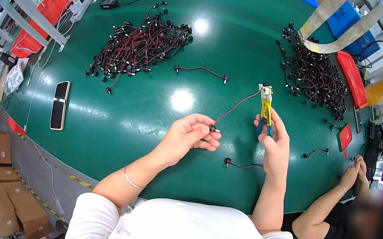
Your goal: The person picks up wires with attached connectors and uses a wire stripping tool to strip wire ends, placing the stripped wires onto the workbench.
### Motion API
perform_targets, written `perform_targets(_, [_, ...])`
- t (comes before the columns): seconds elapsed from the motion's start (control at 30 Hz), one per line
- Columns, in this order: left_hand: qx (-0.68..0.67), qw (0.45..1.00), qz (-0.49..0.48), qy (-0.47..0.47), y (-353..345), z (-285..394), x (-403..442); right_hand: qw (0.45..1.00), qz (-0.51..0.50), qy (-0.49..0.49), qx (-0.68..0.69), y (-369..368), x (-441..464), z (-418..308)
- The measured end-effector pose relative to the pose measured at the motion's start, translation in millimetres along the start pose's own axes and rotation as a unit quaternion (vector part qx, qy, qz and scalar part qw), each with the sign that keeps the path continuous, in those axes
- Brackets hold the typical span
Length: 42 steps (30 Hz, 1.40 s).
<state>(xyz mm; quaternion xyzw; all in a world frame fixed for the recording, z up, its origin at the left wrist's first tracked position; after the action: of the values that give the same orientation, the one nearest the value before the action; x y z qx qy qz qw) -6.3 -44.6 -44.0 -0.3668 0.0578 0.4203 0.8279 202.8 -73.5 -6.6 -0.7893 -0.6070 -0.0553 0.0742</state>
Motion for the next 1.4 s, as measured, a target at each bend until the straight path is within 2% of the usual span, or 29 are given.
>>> perform_targets(0.17, [0.036,0.998,0.026,-0.048,0,12,-4,1.000,0.000,-0.015,0.005,-4,0,2])
perform_targets(0.27, [0.080,0.986,0.078,-0.127,4,23,-10,1.000,-0.003,-0.016,0.000,-5,-1,2])
perform_targets(0.3, [0.080,0.985,0.079,-0.128,4,23,-10,1.000,-0.005,-0.018,0.001,-5,-1,2])
perform_targets(0.4, [0.076,0.966,0.157,-0.190,19,39,-19,1.000,-0.016,-0.020,0.005,-8,-3,2])
perform_targets(0.53, [-0.010,0.947,0.174,-0.271,47,67,-30,0.993,-0.110,-0.036,-0.005,-20,-10,-2])
perform_targets(0.63, [-0.001,0.935,0.186,-0.303,51,69,-33,0.948,-0.278,0.025,-0.156,-32,-18,-8])
perform_targets(0.67, [0.003,0.929,0.190,-0.319,52,72,-33,0.947,-0.278,0.028,-0.156,-34,-18,-10])
perform_targets(0.7, [0.004,0.927,0.189,-0.323,51,72,-33,0.946,-0.287,0.026,-0.145,-37,-18,-13])
perform_targets(0.8, [0.165,0.920,0.195,-0.297,29,61,-29,0.945,-0.303,0.017,-0.124,-47,-22,-15])
perform_targets(0.83, [0.165,0.921,0.193,-0.296,26,58,-29,0.947,-0.302,0.019,-0.108,-51,-23,-14])
perform_targets(0.93, [0.295,0.879,0.198,-0.317,4,57,-33,0.951,-0.299,0.023,-0.074,-54,-25,-13])
perform_targets(1.1, [0.327,0.865,0.211,-0.316,3,61,-36,0.945,-0.320,0.021,-0.058,-58,-26,-16])
perform_targets(1.2, [0.381,0.827,0.214,-0.353,-3,67,-41,0.944,-0.328,-0.005,-0.040,-59,-27,-12])
perform_targets(1.3, [0.379,0.828,0.212,-0.354,-3,69,-42,0.942,-0.334,-0.029,0.036,-61,-29,-10])
perform_targets(1.4, [0.385,0.824,0.214,-0.358,-3,69,-42,0.939,-0.341,-0.028,0.035,-62,-29,-8])
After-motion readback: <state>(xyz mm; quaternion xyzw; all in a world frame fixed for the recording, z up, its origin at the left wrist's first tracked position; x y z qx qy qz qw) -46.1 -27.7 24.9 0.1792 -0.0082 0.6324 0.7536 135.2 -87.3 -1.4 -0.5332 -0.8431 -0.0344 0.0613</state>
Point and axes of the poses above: each hand's wrist, its own x-axis towards the middle knuckle, its own y-axis out of the back of the hand, z = x × y, the point moved 8 cm from there along x, towards the middle knuckle, and after that the axes turned 14 degrees about y, right-handed, at the moved point
